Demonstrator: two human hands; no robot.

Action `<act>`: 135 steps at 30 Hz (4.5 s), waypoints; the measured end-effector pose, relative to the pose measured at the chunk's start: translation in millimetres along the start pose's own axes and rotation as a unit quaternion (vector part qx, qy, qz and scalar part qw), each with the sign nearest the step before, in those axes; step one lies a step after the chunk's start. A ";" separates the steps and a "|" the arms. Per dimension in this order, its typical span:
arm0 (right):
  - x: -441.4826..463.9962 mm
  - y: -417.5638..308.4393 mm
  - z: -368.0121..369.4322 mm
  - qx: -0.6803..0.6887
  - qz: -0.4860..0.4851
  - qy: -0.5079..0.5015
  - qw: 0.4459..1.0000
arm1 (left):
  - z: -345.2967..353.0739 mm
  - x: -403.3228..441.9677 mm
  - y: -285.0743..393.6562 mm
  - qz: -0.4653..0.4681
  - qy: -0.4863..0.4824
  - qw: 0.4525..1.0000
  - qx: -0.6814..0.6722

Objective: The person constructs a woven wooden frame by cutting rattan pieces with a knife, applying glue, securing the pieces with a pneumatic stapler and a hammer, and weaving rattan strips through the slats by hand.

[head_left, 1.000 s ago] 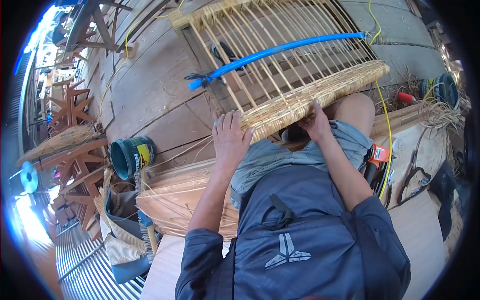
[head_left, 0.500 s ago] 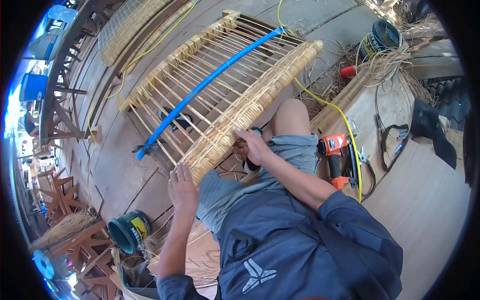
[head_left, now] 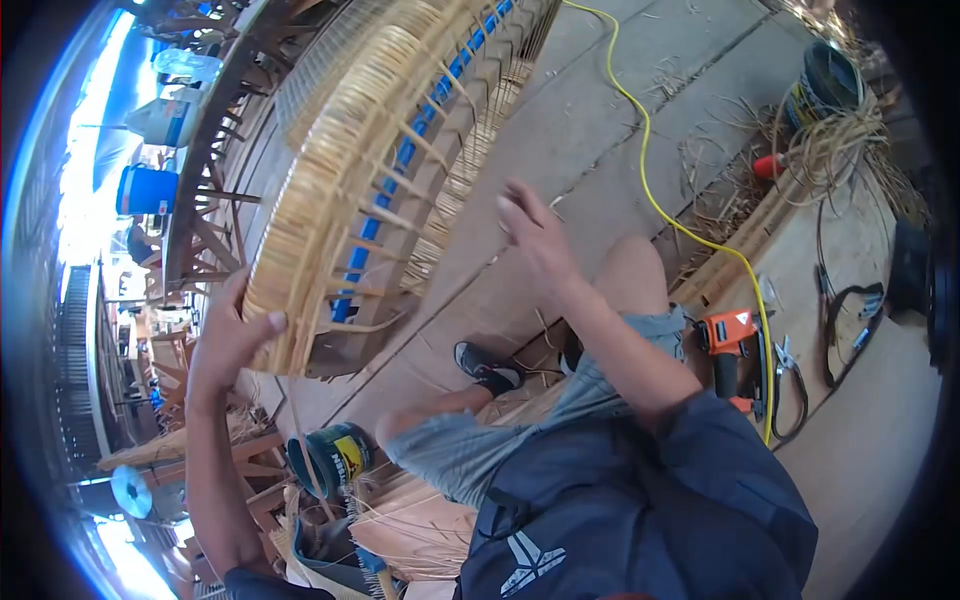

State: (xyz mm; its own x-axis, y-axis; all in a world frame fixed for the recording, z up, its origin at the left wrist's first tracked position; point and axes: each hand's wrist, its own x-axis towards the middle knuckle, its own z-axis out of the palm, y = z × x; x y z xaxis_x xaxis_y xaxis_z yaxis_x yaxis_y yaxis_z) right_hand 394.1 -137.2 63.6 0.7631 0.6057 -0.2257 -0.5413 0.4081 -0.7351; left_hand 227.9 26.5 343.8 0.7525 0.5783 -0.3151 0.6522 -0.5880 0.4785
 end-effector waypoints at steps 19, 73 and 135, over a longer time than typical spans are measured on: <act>-46.8 187.8 -163.6 -0.207 0.227 0.233 0.923 | -18.7 12.6 -182.0 -0.110 0.002 0.829 -0.548; -183.2 -33.9 -68.0 -0.483 -0.103 -0.400 0.772 | 328.0 -115.5 -91.7 -0.114 0.152 0.456 -0.869; -185.2 19.2 -139.4 -0.577 -0.292 0.056 0.761 | 331.0 -26.3 18.5 0.355 -0.199 0.751 -0.520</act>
State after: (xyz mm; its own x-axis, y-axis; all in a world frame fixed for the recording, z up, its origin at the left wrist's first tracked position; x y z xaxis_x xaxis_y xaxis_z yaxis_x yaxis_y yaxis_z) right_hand 291.6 -336.8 2.1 0.8150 0.4626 0.3490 0.5224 -0.3261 -0.7879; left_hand 250.4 -186.8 89.6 0.9793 -0.0082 0.2023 -0.1961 0.2110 0.9576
